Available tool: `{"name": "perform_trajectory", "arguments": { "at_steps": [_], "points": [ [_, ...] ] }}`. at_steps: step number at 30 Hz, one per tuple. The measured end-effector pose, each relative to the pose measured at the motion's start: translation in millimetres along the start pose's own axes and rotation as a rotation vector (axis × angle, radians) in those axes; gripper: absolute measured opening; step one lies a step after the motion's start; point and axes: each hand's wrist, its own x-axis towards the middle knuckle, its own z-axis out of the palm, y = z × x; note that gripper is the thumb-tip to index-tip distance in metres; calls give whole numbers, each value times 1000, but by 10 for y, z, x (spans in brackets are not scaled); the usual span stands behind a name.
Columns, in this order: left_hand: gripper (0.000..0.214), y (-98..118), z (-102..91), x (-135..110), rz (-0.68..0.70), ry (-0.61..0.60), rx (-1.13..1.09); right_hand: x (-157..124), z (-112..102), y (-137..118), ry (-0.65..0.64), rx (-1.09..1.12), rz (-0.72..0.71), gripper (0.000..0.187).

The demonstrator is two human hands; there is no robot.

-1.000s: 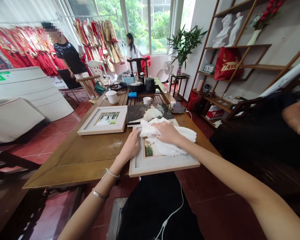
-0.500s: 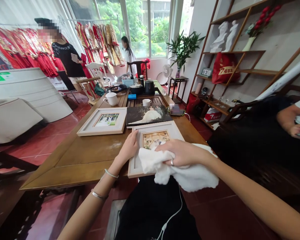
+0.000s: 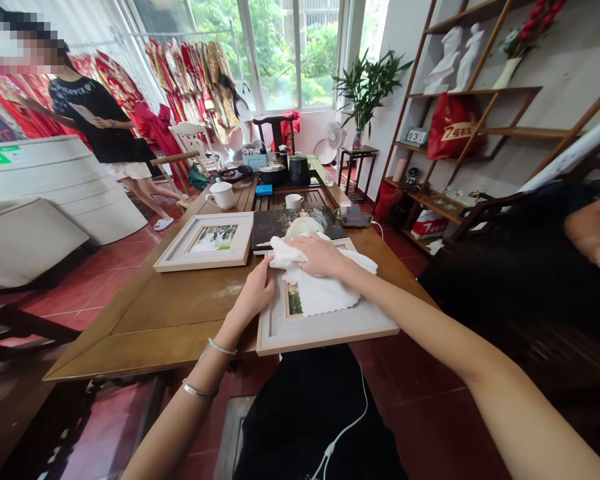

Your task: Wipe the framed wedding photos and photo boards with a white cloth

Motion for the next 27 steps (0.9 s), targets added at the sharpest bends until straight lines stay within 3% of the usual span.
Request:
{"name": "perform_trajectory", "arguments": {
  "at_steps": [3, 8, 14, 18, 23, 27],
  "points": [
    [47, 12, -23, 33, -30, 22, -22, 147, 31, -107, -96, 41, -76, 63],
    [37, 60, -81, 57, -57, 26, -38, 199, -49, -207, -167, 86, -137, 44],
    [18, 98, -142, 88, -103, 68, -35, 50, -129, -246, -192, 164, -199, 44],
    [23, 122, -197, 134, -174, 67, -79, -125, -126, -347, -163, 282, -341, 51],
    [38, 144, -292, 197, -174, -73, -74, -328, -109, -517, -83, 332, -452, 54],
    [23, 115, -288, 206, -123, -185, 14, -468, -181, -679, -124, 338, -560, 60]
  ]
}}
